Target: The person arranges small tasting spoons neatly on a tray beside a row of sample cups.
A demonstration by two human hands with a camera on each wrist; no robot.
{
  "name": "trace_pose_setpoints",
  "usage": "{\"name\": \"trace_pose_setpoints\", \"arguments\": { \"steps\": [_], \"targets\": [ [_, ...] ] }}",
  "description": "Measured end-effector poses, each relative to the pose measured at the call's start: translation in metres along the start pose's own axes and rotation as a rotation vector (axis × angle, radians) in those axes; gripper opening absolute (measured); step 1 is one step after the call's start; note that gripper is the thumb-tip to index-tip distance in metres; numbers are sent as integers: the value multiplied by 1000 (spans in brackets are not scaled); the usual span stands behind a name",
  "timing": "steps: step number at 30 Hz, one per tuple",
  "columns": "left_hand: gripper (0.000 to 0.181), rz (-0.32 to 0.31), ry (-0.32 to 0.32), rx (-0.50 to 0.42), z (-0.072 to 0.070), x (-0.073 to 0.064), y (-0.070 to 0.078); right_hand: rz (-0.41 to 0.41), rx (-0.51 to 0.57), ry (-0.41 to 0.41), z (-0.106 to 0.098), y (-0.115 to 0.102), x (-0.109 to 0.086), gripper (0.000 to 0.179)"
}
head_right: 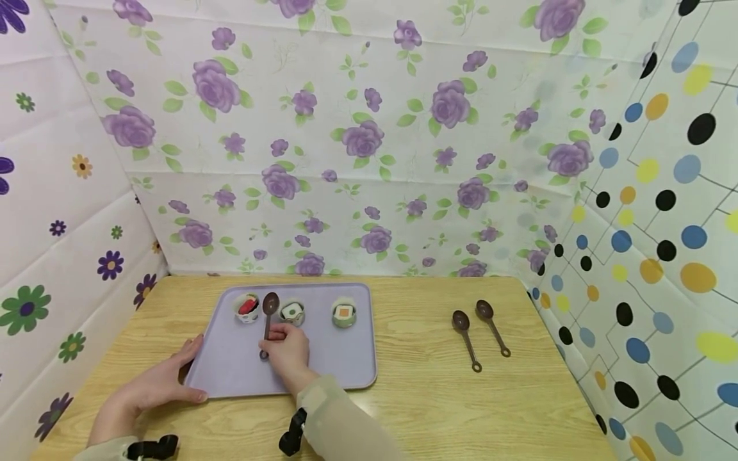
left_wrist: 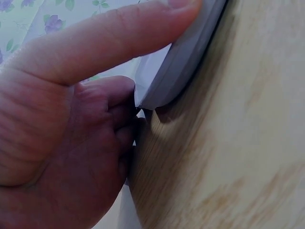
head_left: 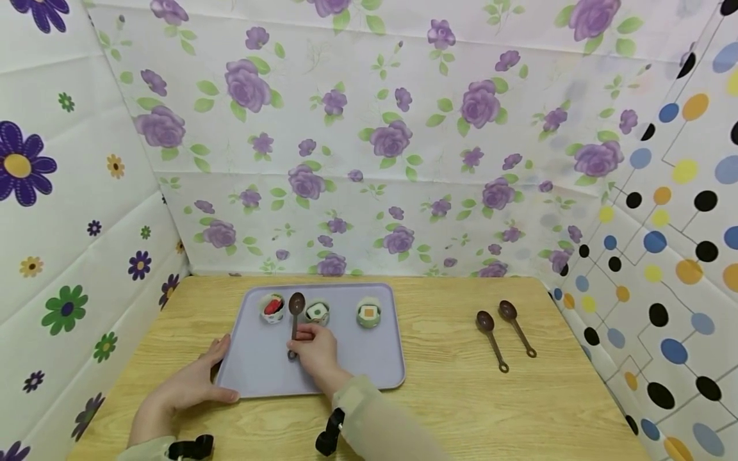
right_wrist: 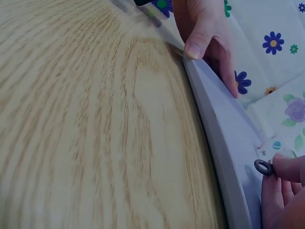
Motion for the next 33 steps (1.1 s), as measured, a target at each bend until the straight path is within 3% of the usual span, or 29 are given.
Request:
{"name": "trace_pose_setpoints", "arguments": {
  "steps": [11,21,33],
  "targets": [
    [134,-6,0,-36,0,1,0,6,-64,72,13,0,3,23],
    [133,13,6,-18,0,2,-2,-45,-140,110,20,0,6,26],
    [132,11,5,-3,0,1,-2,-99,-339,115,24,-1,10,15]
  ]
}}
Point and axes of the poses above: each hand's wrist, its own x-axis towards the middle knuckle, its own z-axis out of the palm, y = z × x, the point moved 1 cm from there along x, towards the middle knuckle, and after that the axes turned 9 degrees about -x, right-handed, at the moved point
